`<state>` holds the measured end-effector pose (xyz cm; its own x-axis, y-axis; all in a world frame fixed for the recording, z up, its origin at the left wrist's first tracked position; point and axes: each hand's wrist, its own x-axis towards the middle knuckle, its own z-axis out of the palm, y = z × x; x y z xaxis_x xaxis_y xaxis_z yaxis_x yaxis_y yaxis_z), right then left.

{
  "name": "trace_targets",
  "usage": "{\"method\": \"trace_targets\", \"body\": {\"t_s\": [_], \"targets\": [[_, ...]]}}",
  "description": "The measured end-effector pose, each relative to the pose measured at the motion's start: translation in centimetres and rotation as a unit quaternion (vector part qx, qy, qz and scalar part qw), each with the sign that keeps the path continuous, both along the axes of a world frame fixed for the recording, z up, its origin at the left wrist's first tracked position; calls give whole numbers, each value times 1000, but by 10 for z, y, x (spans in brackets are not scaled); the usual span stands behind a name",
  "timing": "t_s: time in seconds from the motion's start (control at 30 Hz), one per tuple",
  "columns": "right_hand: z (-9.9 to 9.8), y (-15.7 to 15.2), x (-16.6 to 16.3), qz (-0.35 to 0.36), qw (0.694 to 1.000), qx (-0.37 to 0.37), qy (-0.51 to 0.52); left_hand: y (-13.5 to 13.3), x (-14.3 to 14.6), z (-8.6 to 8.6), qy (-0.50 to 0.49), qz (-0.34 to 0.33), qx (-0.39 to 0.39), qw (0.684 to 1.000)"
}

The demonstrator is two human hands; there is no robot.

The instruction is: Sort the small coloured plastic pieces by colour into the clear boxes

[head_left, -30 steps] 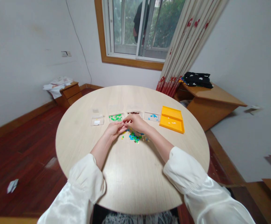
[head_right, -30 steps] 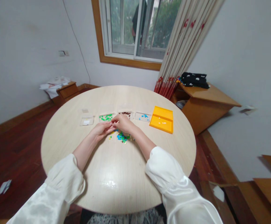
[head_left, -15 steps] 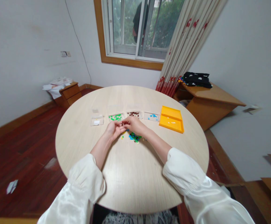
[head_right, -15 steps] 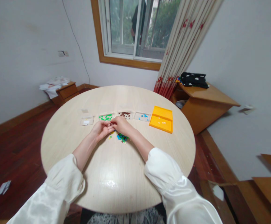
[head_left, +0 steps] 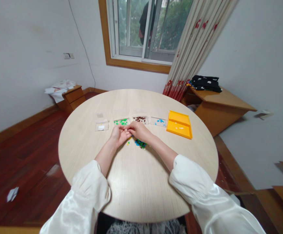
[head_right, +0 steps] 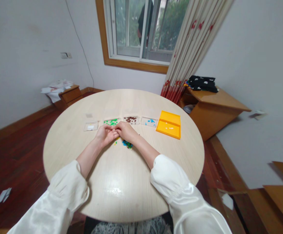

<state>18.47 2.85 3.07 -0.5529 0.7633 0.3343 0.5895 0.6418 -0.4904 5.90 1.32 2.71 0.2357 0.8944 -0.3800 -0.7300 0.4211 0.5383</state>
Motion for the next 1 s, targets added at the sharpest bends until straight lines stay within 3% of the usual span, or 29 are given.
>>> {"method": "trace_targets", "body": {"t_s": [0.2,0.4,0.67,0.87,1.0], "targets": [[-7,2,3,42,999,33,0,0,-1,0,-4,-2,-7,1000],[-8,0,2,40,998,50,0,0,-1,-1,-24,-2,1,1000],[-2,-2,3,25,999,10,-30,-1,0,0,-10,-21,-1,1000],[-3,-6,4,44,998,36,-20,1,-2,-3,-14,-20,8,1000],[-3,-5,5,46,999,12,-22,1,-2,-5,-12,-35,8,999]]}}
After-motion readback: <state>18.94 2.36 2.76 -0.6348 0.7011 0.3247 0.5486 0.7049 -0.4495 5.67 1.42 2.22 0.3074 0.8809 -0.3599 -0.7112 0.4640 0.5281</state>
